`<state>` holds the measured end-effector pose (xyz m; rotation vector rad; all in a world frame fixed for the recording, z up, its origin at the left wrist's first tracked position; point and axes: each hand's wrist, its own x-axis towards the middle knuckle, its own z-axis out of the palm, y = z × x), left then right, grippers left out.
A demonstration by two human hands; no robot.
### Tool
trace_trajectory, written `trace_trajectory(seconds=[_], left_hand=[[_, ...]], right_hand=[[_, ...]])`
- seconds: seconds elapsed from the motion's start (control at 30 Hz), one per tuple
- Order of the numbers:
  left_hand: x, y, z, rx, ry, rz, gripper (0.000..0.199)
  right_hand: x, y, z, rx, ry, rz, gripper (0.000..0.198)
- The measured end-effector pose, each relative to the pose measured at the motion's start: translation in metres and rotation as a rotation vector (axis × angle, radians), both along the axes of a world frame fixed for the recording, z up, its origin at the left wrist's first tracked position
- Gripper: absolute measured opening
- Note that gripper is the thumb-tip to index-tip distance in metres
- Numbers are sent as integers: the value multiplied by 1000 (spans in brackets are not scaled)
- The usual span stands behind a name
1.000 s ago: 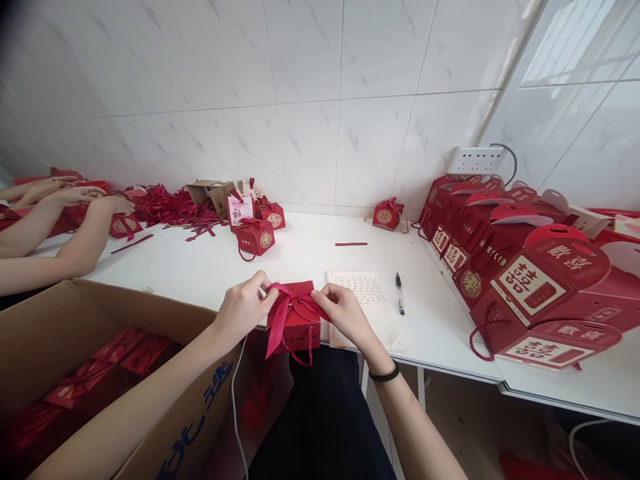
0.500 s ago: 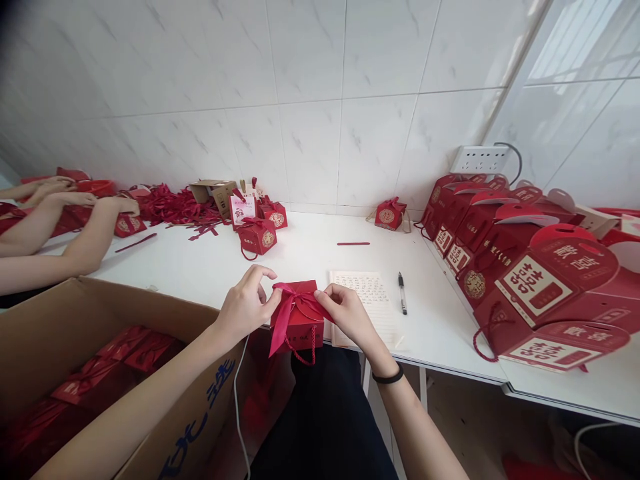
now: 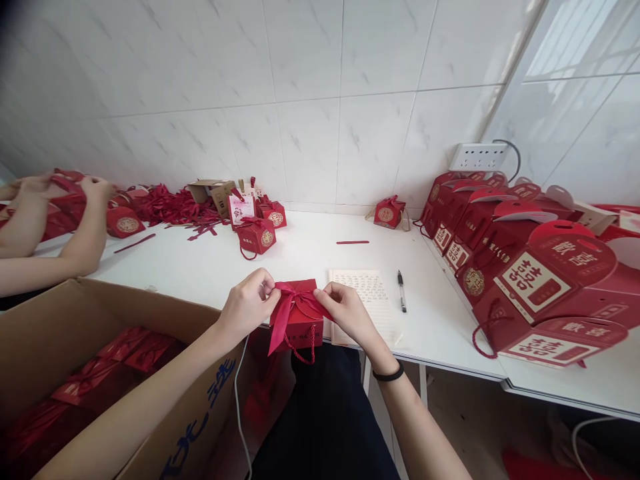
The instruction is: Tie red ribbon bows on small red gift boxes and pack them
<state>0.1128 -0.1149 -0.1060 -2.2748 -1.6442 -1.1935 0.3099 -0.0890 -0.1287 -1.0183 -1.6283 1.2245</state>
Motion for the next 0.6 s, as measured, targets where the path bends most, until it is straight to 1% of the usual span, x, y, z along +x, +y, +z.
trace_trajectory(seconds=[0.1,0.23,0.43,0.6], left_hand=[[2,-3,2,-66,-13,-8,16],[3,-3,2,-86,-7,-42,18],[-1,0,-3,-134,-136,-107,18],[-2,0,-2,-184,-162,-124,17]], right_hand=[[0,-1,0,5,-8,-2,45],[-1,-1,0,10,-6,11,45],[-1,0,1,-5,-5,6,45],[-2,0,1,9,-15,-1,46]])
